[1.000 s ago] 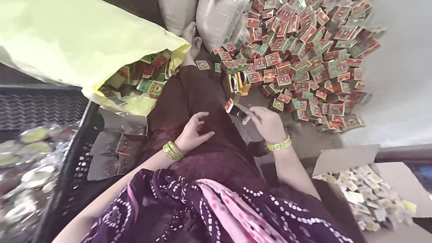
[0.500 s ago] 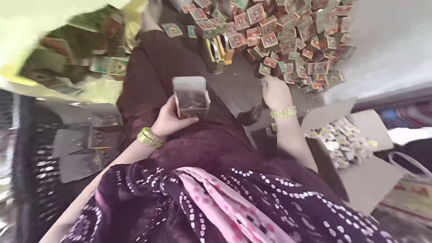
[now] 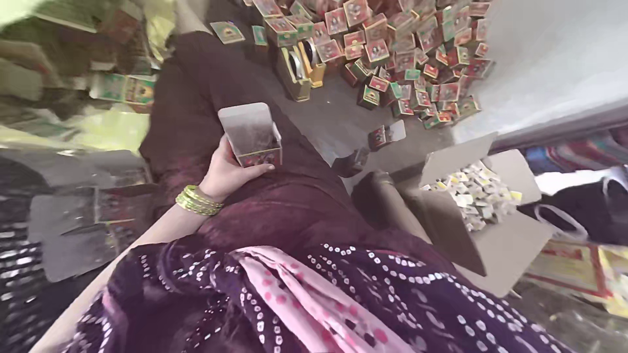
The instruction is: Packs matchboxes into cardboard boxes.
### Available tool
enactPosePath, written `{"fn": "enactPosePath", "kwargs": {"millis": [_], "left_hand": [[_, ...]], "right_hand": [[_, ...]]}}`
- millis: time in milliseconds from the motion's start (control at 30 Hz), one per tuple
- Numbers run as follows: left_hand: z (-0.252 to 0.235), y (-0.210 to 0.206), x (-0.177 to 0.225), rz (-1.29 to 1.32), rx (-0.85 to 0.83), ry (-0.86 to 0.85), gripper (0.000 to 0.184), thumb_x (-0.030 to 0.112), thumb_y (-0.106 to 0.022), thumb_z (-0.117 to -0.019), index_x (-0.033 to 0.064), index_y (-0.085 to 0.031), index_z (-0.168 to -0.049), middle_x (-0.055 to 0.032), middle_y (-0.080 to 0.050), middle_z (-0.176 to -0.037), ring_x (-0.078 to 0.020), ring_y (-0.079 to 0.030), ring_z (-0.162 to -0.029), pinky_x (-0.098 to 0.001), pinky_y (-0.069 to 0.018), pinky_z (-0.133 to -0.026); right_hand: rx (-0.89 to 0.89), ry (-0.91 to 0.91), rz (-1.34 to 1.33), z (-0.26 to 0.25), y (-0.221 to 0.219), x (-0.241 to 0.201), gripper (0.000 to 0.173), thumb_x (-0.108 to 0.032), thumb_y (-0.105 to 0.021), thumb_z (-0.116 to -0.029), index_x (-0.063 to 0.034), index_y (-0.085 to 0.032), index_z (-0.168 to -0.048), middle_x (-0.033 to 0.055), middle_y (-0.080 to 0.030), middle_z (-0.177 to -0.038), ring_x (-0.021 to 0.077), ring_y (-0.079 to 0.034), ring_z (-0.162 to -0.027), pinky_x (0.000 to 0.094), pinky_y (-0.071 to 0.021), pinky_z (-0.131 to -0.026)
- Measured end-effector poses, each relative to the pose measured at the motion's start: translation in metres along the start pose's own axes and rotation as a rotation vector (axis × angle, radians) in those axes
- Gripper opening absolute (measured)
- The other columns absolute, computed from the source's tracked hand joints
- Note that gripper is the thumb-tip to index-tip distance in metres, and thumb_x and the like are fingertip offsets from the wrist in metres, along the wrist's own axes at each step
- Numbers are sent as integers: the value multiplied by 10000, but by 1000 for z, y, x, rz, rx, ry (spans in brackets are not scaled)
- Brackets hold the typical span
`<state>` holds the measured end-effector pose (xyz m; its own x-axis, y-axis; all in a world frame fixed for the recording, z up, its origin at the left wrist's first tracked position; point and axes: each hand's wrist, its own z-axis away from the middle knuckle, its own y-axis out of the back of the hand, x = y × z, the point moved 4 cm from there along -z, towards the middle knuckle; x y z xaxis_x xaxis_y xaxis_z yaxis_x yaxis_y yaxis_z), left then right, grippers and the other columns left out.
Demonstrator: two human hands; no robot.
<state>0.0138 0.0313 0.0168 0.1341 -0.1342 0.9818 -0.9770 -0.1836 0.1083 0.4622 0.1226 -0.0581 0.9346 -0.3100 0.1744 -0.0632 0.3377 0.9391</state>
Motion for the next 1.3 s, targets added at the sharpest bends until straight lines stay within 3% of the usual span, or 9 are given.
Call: {"fn": "enactPosePath", "kwargs": {"millis": [167, 267, 333, 467, 567, 767, 1000, 1133, 1300], "left_hand": [[1, 2, 8, 35, -3, -15, 944, 163, -944, -672, 21, -434, -1454, -52, -695, -1249, -108, -682, -1132, -323, -583, -1004], [0, 1, 7, 105, -33, -15, 860, 107, -934, -702, 19, -477, -1425, -61, -716, -1208, -141, -708, -1090, -358, -607, -970], [-1, 1, 4, 88, -37, -18, 842, 128, -932, -713, 14, -480, -1415, -60, -720, -1197, -135, -711, -1079, -358, -609, -965], [-2, 1, 4, 34, -14, -12, 843, 196, -936, -721, 4, -487, -1409, -66, -719, -1197, -126, -704, -1095, -361, -598, -987], [-1, 2, 1, -21, -7, -34, 826, 232, -927, -729, 17, -503, -1404, -58, -719, -1196, -120, -697, -1105, -368, -592, -999], [2, 12, 5, -328, 32, -105, 758, 391, -872, -768, 2, -543, -1328, -87, -727, -1054, -129, -708, -987, -391, -592, -924], [1, 11, 5, -403, -24, -158, 673, 310, -799, -830, -38, -526, -1338, -136, -716, -1076, -199, -701, -1026, -442, -569, -944], [1, 10, -5, -415, -70, -134, 680, 256, -768, -842, -27, -479, -1389, -151, -699, -1132, -199, -690, -1073, -425, -556, -974], [2, 14, 5, -325, -15, -185, 862, 385, -789, -838, -50, -369, -1452, -158, -685, -1187, -174, -679, -1112, -420, -559, -997]], "right_hand": [[-264, 9, 130, -21, 37, -8, 421, -280, -603, -1002, 67, -662, -1234, 262, -633, -1334, 411, -591, -1282, 580, -461, -1068], [-148, 157, 142, 20, 116, -30, 380, -261, -713, -915, 48, -692, -1135, 299, -672, -1196, 481, -638, -1149, 690, -490, -943], [-24, 371, -13, 43, 164, -52, 395, -223, -668, -962, -14, -638, -1297, 302, -671, -1188, 493, -646, -1125, 704, -486, -940], [236, 995, -697, 113, 214, -108, 350, -279, -700, -955, -73, -635, -1230, 28, -741, -957, 99, -712, -824, 312, -612, -753], [178, 1257, -1024, 171, 213, -164, 416, -211, -758, -930, -55, -583, -1273, 6, -758, -934, 86, -730, -797, 295, -643, -707], [372, 1316, -668, 214, 181, -235, 244, -305, -682, -952, -95, -683, -1075, 3, -712, -806, 119, -695, -732, 350, -607, -683], [486, 1558, -322, 228, 159, -248, 289, -216, -527, -1025, -53, -765, -1008, 85, -749, -936, 256, -694, -936, 375, -568, -846], [453, 1619, -107, 231, 154, -252, 407, -369, -502, -1039, -75, -757, -918, 167, -677, -1109, 327, -653, -1024, 439, -572, -818], [638, 1600, -494, 219, 175, -236, 272, -352, -627, -988, -161, -795, -1085, 113, -690, -1115, 283, -629, -1088, 473, -522, -957]]}}
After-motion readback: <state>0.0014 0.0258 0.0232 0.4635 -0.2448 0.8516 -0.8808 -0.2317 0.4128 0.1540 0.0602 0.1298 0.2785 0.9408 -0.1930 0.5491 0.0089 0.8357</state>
